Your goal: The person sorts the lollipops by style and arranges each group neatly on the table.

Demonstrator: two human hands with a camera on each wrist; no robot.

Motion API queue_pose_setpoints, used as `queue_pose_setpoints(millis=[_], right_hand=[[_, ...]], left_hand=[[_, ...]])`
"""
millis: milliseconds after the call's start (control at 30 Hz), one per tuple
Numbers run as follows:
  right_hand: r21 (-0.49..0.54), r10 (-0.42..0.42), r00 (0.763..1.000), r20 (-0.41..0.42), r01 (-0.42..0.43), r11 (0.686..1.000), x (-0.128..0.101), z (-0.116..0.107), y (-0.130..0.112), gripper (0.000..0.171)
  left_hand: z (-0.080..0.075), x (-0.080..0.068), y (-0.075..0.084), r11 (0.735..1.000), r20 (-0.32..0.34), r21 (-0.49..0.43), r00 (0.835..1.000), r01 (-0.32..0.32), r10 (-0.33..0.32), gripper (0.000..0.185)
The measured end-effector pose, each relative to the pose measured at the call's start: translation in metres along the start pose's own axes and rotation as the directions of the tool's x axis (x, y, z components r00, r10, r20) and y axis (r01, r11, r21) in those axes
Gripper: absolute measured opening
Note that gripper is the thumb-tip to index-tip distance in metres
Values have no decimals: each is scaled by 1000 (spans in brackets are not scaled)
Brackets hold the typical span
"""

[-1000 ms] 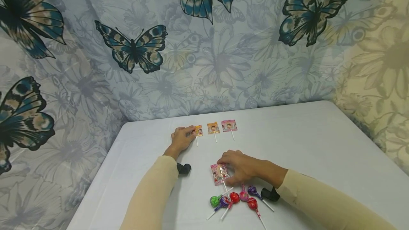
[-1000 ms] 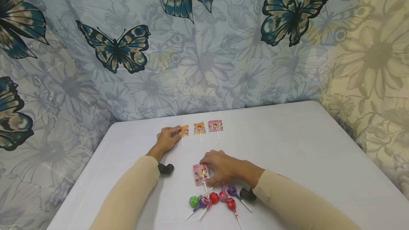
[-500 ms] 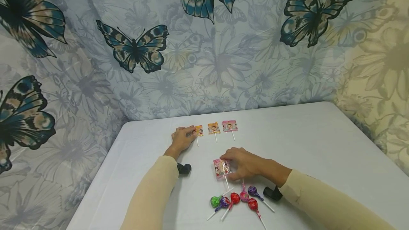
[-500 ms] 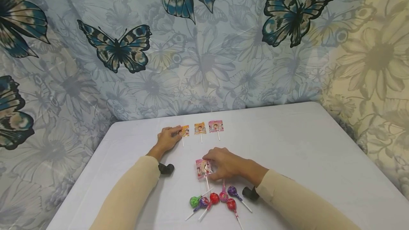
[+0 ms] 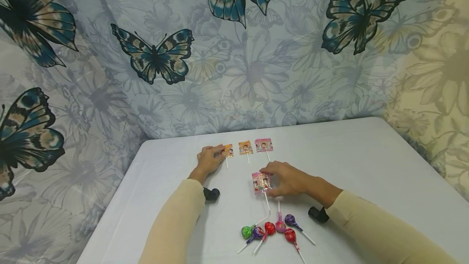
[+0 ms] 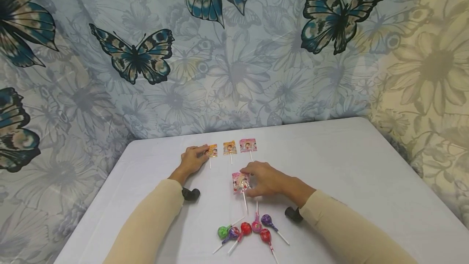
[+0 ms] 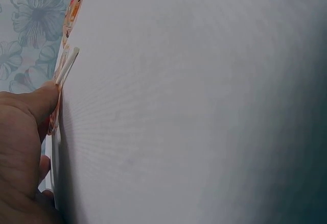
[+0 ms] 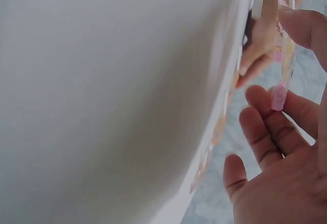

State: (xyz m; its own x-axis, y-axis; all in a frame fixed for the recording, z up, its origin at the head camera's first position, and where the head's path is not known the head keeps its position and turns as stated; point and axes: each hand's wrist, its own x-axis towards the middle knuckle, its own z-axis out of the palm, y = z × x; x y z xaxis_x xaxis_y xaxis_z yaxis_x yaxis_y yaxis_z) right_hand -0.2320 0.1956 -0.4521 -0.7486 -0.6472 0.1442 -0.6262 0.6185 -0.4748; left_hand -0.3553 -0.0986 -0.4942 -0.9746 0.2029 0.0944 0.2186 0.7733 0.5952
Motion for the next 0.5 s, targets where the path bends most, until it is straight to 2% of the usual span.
queue_pose_setpoints(millis=[500], right_hand=[[28, 70, 996, -61, -68, 997, -1, -24, 33, 70]], left_hand=[[-1, 0, -1, 1000, 6, 11, 1000, -1, 1, 39]])
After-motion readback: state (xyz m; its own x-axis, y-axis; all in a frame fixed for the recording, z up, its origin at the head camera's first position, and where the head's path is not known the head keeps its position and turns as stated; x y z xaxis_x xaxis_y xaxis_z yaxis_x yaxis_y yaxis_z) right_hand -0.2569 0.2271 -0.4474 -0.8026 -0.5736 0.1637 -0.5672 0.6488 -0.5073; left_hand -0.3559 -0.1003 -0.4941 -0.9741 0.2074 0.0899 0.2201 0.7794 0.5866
